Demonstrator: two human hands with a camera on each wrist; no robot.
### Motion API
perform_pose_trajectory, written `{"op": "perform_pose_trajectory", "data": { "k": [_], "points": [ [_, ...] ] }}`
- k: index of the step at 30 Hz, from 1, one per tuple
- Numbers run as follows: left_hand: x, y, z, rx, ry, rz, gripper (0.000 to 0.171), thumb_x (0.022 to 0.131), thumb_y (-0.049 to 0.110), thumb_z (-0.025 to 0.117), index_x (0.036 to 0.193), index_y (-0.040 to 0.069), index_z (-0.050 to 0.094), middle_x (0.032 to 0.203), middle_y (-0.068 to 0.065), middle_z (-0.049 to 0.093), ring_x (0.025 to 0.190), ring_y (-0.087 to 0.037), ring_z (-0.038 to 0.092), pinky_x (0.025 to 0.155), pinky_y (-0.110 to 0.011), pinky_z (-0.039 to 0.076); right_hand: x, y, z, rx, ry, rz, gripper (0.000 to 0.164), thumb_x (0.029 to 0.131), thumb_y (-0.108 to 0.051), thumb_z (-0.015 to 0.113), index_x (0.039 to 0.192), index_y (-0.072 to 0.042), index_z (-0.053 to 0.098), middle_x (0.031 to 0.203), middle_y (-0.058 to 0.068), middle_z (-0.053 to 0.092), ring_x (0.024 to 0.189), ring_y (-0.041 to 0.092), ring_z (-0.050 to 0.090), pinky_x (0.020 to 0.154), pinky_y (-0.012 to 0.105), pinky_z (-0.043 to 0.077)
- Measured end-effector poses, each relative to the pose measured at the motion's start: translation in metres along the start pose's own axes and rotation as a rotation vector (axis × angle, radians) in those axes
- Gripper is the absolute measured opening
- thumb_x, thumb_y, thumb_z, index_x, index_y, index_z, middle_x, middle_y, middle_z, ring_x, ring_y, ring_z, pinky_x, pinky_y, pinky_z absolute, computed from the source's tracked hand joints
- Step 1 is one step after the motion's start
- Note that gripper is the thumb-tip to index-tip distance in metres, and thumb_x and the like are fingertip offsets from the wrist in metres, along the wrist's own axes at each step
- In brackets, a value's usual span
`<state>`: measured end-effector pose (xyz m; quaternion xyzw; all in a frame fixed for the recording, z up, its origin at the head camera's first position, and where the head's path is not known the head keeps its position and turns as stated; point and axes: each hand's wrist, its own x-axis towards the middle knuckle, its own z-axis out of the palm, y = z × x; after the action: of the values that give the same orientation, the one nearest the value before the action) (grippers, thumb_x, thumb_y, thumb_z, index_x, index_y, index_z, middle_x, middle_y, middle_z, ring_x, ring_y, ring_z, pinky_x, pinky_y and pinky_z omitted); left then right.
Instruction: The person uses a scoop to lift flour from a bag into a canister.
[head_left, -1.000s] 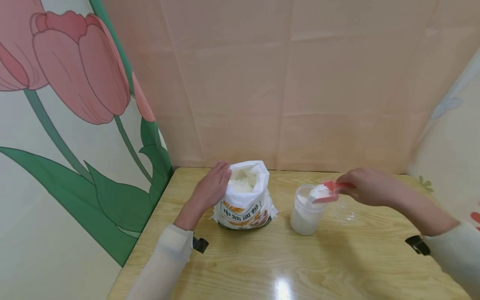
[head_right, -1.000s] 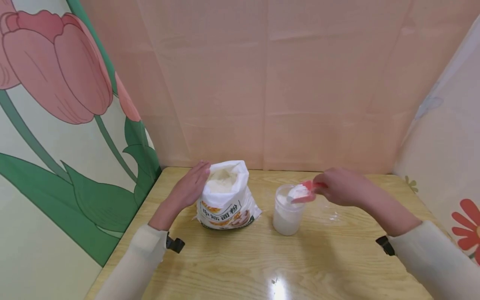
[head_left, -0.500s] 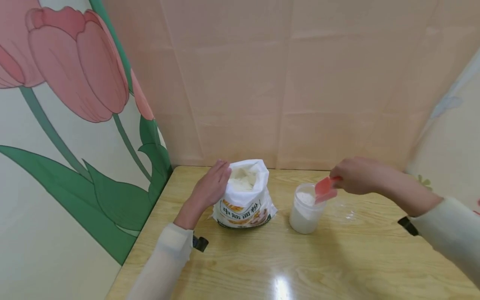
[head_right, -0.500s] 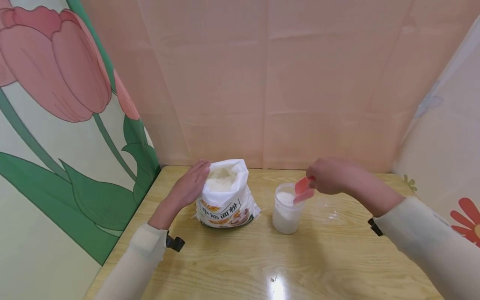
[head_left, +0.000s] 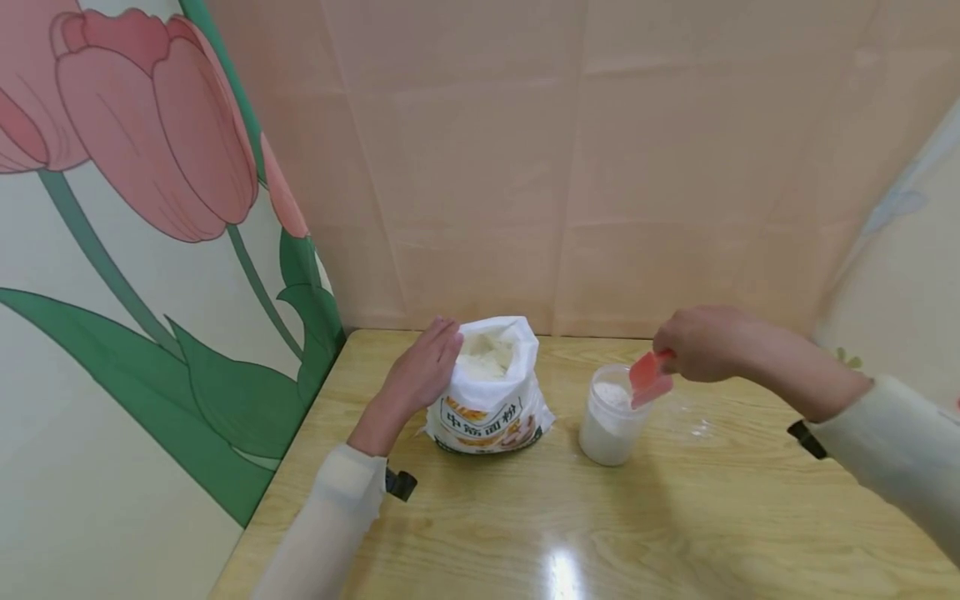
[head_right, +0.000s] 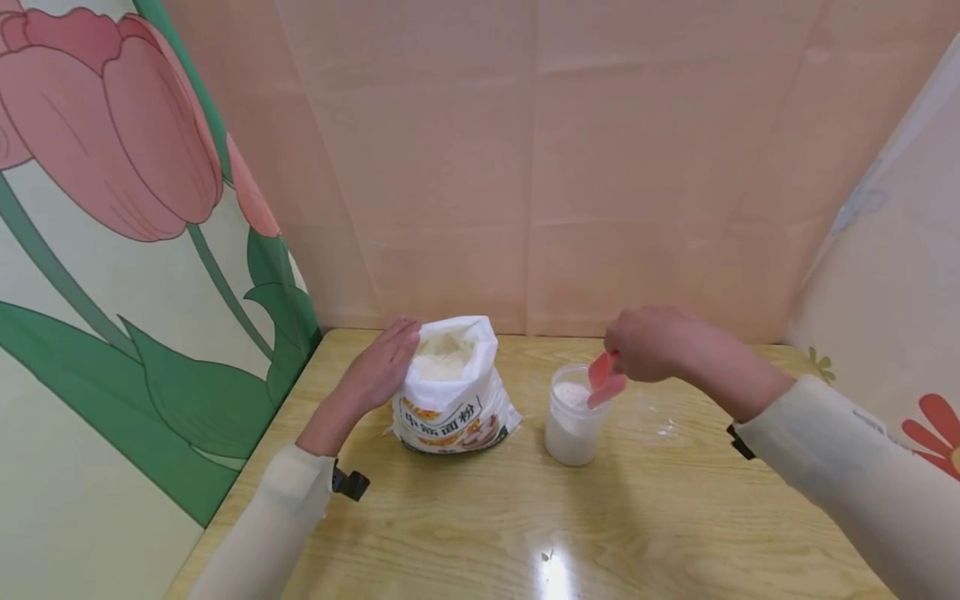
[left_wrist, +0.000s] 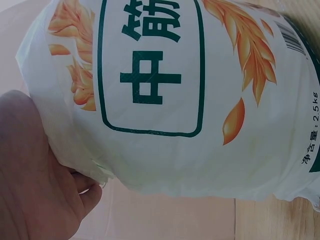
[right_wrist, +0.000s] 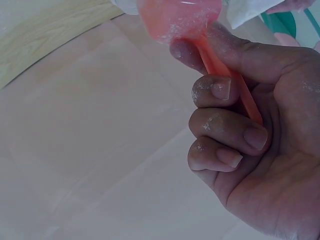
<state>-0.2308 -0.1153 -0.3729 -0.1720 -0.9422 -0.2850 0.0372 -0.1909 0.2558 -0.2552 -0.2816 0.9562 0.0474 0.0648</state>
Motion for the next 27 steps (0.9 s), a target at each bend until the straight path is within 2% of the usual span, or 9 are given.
{"op": "perform_pose_trajectory", "data": {
  "k": [6,18,23,27],
  "points": [
    [0.0,0.001,-0.001,0.005,0.005,0.008,0.07,0.108,0.053,0.011,0.16,0.011,0.03,0.168,-0.004,0.024,0.156,-0.019,0.011,0.126,-0.044,0.017,0.001,-0.001,-0.004,-0.01,-0.015,0.004,0.027,0.087,-0.015,0.073,0.067,-0.019,0.055,0.064,-0.006,0.044,0.06,0.013,0.041,0.054,0.029,0.031],
    [0.0,0.0,-0.001,0.008,0.018,0.017,0.07,0.108,0.053,0.011,0.16,0.01,0.031,0.167,-0.005,0.026,0.156,-0.02,0.012,0.126,-0.043,0.016,0.003,-0.006,-0.011,0.037,-0.034,0.014,0.025,0.091,-0.014,0.072,0.071,-0.018,0.058,0.064,-0.006,0.043,0.06,0.013,0.04,0.055,0.029,0.032],
    [-0.001,-0.001,-0.002,0.002,0.02,0.022,0.067,0.109,0.05,0.013,0.159,0.01,0.031,0.167,-0.006,0.026,0.156,-0.02,0.012,0.126,-0.043,0.016,0.0,-0.006,-0.009,0.056,0.009,0.01,0.026,0.091,-0.016,0.073,0.071,-0.02,0.058,0.064,-0.008,0.042,0.061,0.011,0.04,0.057,0.029,0.032],
    [-0.003,-0.002,-0.003,0.003,0.021,0.017,0.066,0.109,0.05,0.014,0.159,0.011,0.031,0.167,-0.004,0.026,0.156,-0.019,0.012,0.126,-0.043,0.016,-0.005,-0.005,-0.006,0.051,0.071,-0.004,0.022,0.092,-0.015,0.073,0.074,-0.022,0.061,0.067,-0.01,0.048,0.063,0.011,0.043,0.059,0.03,0.037]
  ]
}}
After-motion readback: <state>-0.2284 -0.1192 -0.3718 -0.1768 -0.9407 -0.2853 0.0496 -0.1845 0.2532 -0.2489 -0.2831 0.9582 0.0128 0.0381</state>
